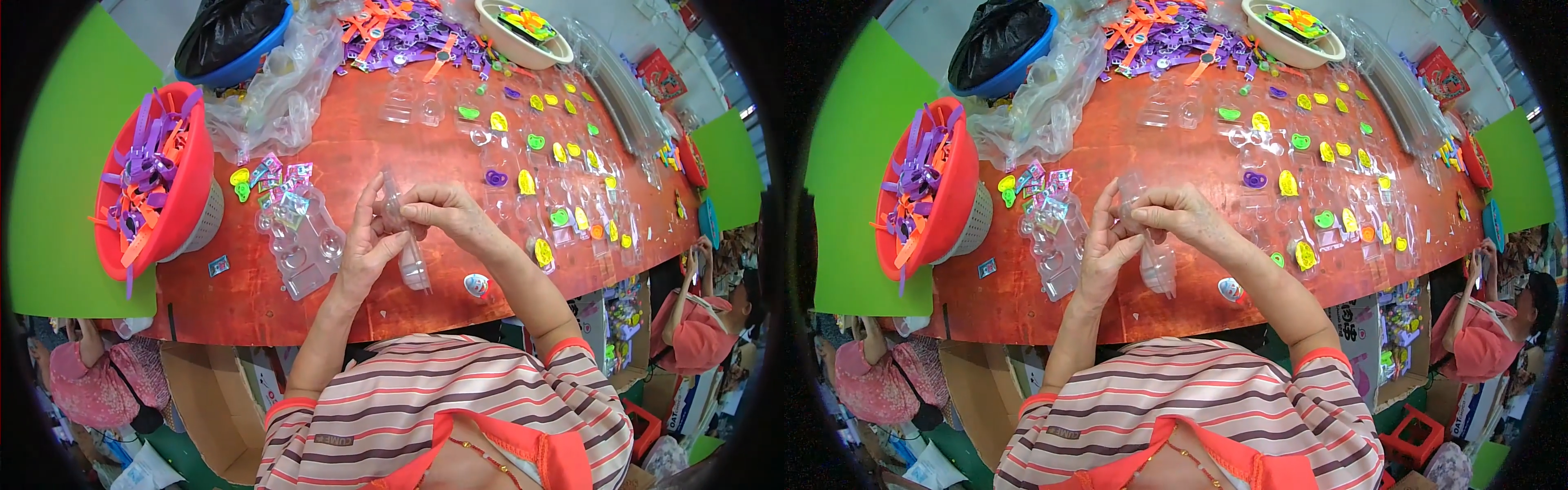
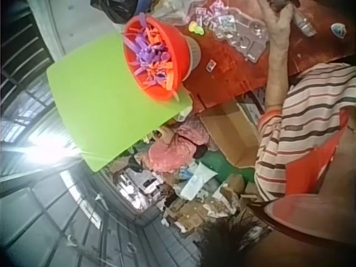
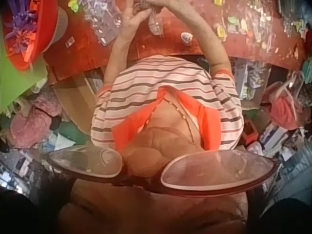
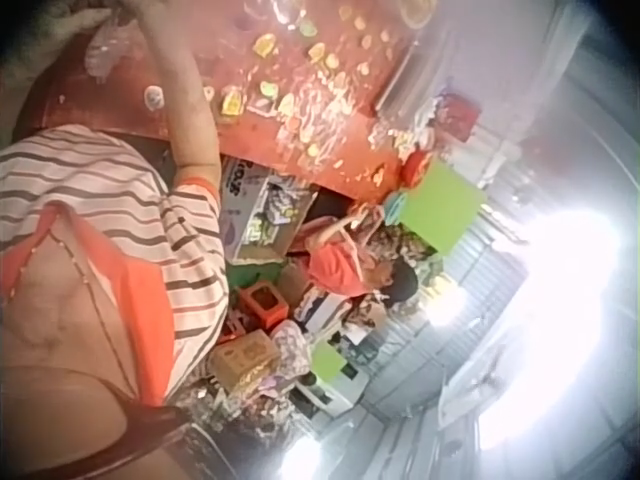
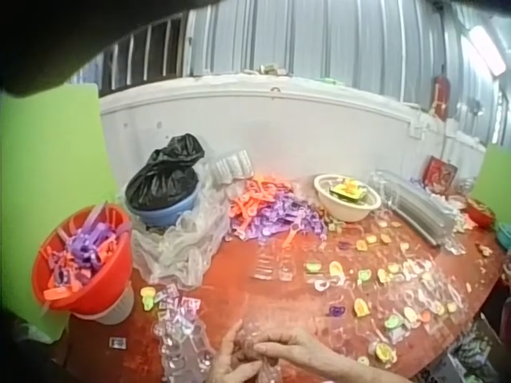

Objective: Placing small toys and stickers into plastic molds and trays at a factory workstation.

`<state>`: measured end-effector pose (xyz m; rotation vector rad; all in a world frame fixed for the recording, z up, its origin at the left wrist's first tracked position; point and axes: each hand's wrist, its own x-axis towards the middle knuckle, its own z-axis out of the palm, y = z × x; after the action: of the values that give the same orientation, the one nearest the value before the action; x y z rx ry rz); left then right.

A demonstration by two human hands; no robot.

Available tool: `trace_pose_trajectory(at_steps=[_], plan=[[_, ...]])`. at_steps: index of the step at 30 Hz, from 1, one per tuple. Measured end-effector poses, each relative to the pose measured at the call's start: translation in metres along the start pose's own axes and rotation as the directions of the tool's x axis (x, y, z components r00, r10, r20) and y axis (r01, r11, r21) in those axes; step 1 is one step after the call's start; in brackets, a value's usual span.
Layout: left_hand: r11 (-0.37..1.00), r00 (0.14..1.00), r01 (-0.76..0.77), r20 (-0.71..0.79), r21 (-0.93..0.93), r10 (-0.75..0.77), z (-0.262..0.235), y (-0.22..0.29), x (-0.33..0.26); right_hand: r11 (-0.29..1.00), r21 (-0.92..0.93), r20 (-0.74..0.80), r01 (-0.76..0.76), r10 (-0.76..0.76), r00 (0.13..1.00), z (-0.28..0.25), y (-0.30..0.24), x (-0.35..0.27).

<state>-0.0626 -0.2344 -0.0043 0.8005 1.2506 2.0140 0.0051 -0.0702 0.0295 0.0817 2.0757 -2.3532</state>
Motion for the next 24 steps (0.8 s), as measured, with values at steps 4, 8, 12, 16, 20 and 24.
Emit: trace_pose_trajectory(at_steps=[4,8,12,16,20,24], plan=[[1.000,1.000,0.003,0.010,-0.015,-0.003,-0.003,-0.003,0.001,0.997,-0.079,-0.051,0.000,-0.004,0.999,0.002,0.000,0.001],[1.000,1.000,-0.010,0.022,0.002,0.010,-0.002,0.003,0.004,0.991,-0.119,-0.078,0.064,-0.073,0.994,0.005,0.007,0.002],[0.992,0.999,-0.022,-0.028,0.125,0.026,0.002,0.002,0.005,0.989,-0.116,-0.088,0.092,-0.102,0.991,0.007,0.010,0.002],[0.988,0.999,-0.001,-0.033,0.154,0.006,-0.003,0.001,0.003,0.994,-0.108,-0.059,0.034,-0.041,0.997,0.006,0.010,0.000],[0.992,0.997,0.032,-0.073,0.121,-0.023,-0.014,-0.013,0.004,0.998,-0.068,-0.070,-0.002,-0.002,0.998,0.010,0.015,-0.001],[0.998,0.993,0.060,-0.099,-0.005,-0.060,-0.017,-0.016,0.004,0.995,-0.088,-0.116,0.035,-0.045,0.992,0.018,0.017,-0.005]])
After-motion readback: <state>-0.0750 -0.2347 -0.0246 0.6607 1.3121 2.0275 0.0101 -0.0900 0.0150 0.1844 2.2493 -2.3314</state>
